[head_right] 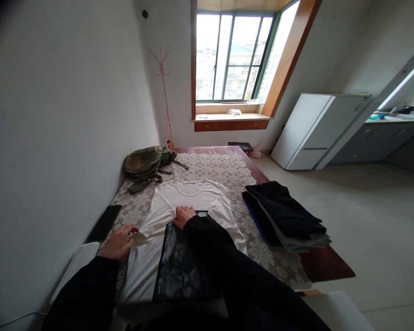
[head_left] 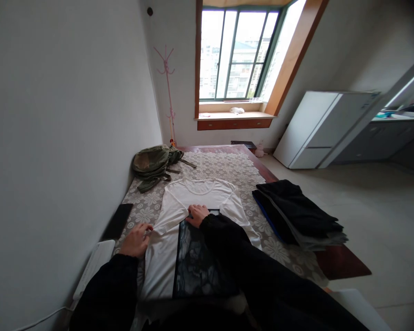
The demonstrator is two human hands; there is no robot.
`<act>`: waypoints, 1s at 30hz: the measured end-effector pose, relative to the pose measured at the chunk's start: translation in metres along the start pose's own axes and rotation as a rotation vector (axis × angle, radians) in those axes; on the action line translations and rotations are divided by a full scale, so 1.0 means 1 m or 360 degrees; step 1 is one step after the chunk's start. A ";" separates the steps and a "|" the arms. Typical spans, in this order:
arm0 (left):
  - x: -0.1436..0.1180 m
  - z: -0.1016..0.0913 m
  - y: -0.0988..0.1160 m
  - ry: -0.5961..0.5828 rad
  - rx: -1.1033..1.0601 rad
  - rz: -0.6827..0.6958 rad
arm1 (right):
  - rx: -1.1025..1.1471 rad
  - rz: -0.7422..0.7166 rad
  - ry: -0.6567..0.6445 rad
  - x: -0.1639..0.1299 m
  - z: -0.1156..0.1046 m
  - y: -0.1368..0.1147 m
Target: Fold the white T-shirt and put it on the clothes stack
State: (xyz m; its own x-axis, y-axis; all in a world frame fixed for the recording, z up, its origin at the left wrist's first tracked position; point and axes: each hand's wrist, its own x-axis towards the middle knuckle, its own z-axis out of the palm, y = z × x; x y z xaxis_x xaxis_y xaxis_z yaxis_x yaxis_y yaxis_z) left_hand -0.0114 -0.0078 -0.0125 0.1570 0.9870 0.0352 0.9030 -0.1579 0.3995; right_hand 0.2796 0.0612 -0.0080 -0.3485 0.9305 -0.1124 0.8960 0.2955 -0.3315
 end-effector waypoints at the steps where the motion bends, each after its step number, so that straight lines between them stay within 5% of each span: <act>1: 0.002 -0.001 0.004 0.0033 -0.0025 0.0040 | 0.0006 -0.0043 -0.0007 -0.013 0.002 -0.005; 4: 0.009 0.004 0.020 0.0028 -0.0138 0.0192 | 0.0113 -0.0250 -0.0032 -0.062 0.014 -0.017; 7: 0.015 0.016 0.037 -0.0274 -0.0101 0.0273 | 0.0356 -0.0312 -0.0032 -0.113 0.028 -0.009; 13: 0.045 0.047 0.105 -0.0531 0.0129 0.0348 | 0.0629 0.0412 0.0292 -0.179 0.029 0.073; 16: 0.082 0.072 0.156 -0.0631 0.0087 0.0416 | 0.0494 0.0669 0.0470 -0.189 0.021 0.115; 21: 0.157 0.111 0.222 -0.0666 0.0031 0.0364 | 0.0097 0.0625 0.0524 -0.176 0.016 0.140; 26: 0.192 0.131 0.259 -0.0655 -0.0038 0.0331 | -0.0105 0.0580 0.0742 -0.165 0.030 0.144; 30: 0.200 0.142 0.267 -0.0640 -0.0084 0.0327 | -0.0168 0.0362 0.0996 -0.168 0.040 0.160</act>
State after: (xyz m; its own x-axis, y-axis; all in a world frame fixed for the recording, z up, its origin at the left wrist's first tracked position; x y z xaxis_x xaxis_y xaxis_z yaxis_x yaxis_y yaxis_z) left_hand 0.3181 0.1425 -0.0286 0.4832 0.8433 -0.2354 0.8168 -0.3374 0.4680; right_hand 0.4705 -0.0564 -0.0795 0.0489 0.9127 0.4056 0.9614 0.0671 -0.2670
